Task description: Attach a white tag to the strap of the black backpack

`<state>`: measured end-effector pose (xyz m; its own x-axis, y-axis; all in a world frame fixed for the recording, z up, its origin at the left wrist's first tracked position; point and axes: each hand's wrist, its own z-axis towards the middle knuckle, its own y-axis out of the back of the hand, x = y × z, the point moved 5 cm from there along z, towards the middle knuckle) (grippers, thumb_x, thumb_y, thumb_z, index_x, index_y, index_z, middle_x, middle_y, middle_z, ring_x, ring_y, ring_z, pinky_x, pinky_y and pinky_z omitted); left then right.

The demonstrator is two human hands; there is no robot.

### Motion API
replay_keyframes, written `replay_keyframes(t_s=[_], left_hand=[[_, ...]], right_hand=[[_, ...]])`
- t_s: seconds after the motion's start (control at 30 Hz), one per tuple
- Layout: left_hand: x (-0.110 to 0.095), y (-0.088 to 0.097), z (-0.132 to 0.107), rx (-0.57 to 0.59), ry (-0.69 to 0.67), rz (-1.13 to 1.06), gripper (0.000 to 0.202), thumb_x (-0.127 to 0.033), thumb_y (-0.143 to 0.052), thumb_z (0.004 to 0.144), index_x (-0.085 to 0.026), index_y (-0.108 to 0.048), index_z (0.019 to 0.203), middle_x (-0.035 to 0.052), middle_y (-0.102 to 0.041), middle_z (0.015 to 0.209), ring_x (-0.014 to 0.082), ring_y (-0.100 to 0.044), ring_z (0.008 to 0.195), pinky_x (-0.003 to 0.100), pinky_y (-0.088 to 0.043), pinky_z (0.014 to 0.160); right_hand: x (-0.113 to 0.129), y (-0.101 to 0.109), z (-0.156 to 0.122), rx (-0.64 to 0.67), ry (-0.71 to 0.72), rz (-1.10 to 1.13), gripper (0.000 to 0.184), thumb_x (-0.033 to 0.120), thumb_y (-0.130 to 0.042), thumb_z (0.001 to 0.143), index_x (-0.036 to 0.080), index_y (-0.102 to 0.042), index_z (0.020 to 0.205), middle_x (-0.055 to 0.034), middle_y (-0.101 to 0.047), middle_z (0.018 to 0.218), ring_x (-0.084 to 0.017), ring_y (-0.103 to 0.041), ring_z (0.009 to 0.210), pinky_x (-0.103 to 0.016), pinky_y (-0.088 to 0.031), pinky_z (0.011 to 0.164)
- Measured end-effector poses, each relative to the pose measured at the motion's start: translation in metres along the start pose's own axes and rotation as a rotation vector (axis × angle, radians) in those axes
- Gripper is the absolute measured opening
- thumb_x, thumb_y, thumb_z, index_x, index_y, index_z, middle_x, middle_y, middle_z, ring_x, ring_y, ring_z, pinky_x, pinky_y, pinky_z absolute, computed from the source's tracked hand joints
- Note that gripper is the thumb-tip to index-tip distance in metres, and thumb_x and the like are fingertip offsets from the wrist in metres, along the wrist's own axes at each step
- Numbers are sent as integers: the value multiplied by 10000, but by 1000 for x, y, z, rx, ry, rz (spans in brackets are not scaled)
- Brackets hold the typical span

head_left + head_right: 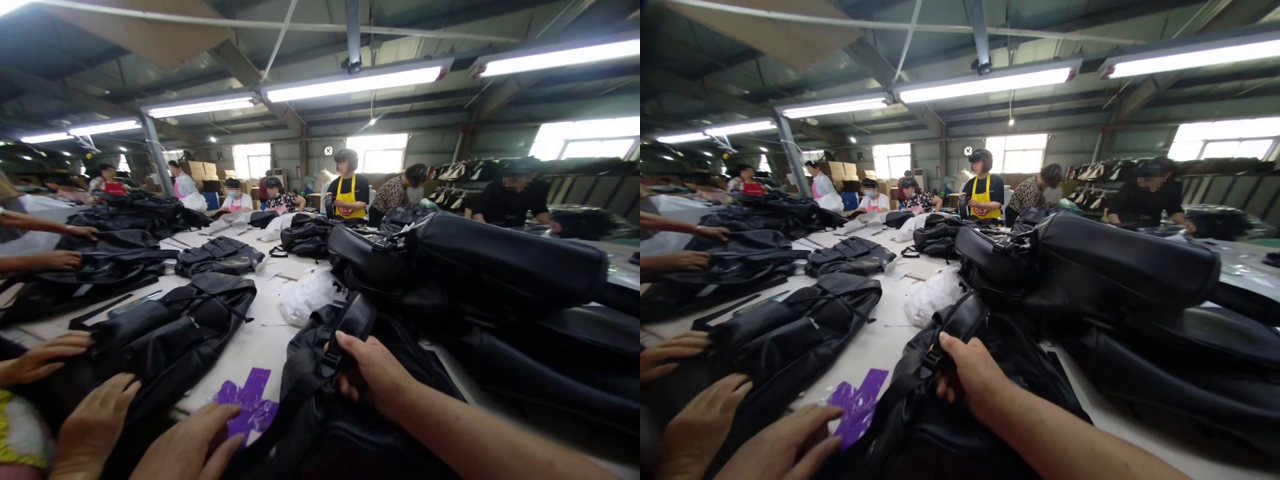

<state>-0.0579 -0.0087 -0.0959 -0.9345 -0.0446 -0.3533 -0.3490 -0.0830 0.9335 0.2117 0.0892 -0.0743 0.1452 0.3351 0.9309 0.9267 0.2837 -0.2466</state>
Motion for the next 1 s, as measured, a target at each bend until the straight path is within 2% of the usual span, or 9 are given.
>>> replay_keyframes(t_s=[0.07,0.17,0.27,0.33,0.47,0.63,0.77,0.87,1.0], left_hand=[[-29,17,5,-52,-44,-91,370,-513,-537,832,-296,-703,1082,23,-707,1144,258,-629,1100,308,-480,966],[-81,33,12,24,-152,-331,374,-522,-490,882,-276,-669,1099,18,-705,1093,196,-654,985,227,-505,861],[-121,33,18,138,-229,-500,345,-478,-511,893,-234,-654,1091,35,-702,1032,187,-640,912,228,-492,803],[-131,25,22,201,-211,-553,317,-461,-536,884,-201,-652,1022,28,-691,864,174,-615,778,224,-468,693],[-127,5,27,292,-131,-620,282,-454,-590,852,-180,-597,915,-46,-526,619,113,-456,566,201,-334,512],[-117,-5,23,354,-61,-750,295,-458,-613,833,-178,-561,912,-57,-503,606,99,-425,523,201,-299,480],[-115,-4,22,385,-87,-811,311,-458,-663,793,-172,-561,860,-31,-544,666,107,-464,584,197,-328,513],[-111,-12,24,469,-72,-846,371,-496,-707,741,-177,-531,804,-38,-527,652,91,-438,540,194,-305,482],[-108,-26,24,588,-11,-933,492,-625,-705,682,-187,-490,739,-72,-431,542,50,-294,403,202,-183,396]], right_hand=[[0,-1,-1,23,9,1,435,500,-524,840,96,-614,706,-26,-568,460,-88,-484,332,-163,-328,325],[-1,-4,-3,48,38,-9,480,571,-544,819,102,-622,755,-29,-594,506,-95,-518,373,-167,-348,352],[1,-5,-6,63,79,-61,559,644,-524,811,98,-633,765,-46,-624,562,-98,-536,408,-178,-372,384],[2,-4,-8,64,110,-104,607,678,-492,819,93,-643,769,-58,-636,593,-105,-545,430,-193,-389,407],[6,2,-15,30,180,-210,631,691,-470,837,98,-670,917,-47,-636,621,-136,-565,479,-237,-430,461],[11,0,-20,60,275,-235,557,651,-517,844,130,-663,979,-46,-658,750,-136,-576,581,-233,-457,522],[15,-7,-24,163,329,-242,533,638,-507,859,131,-658,917,-26,-615,700,-115,-543,565,-221,-441,521],[13,-8,-23,196,299,-233,569,660,-467,866,130,-665,925,-36,-626,696,-122,-556,542,-227,-434,502],[6,-6,-17,188,199,-167,629,678,-397,883,122,-678,966,-50,-641,657,-150,-581,540,-237,-416,479]])
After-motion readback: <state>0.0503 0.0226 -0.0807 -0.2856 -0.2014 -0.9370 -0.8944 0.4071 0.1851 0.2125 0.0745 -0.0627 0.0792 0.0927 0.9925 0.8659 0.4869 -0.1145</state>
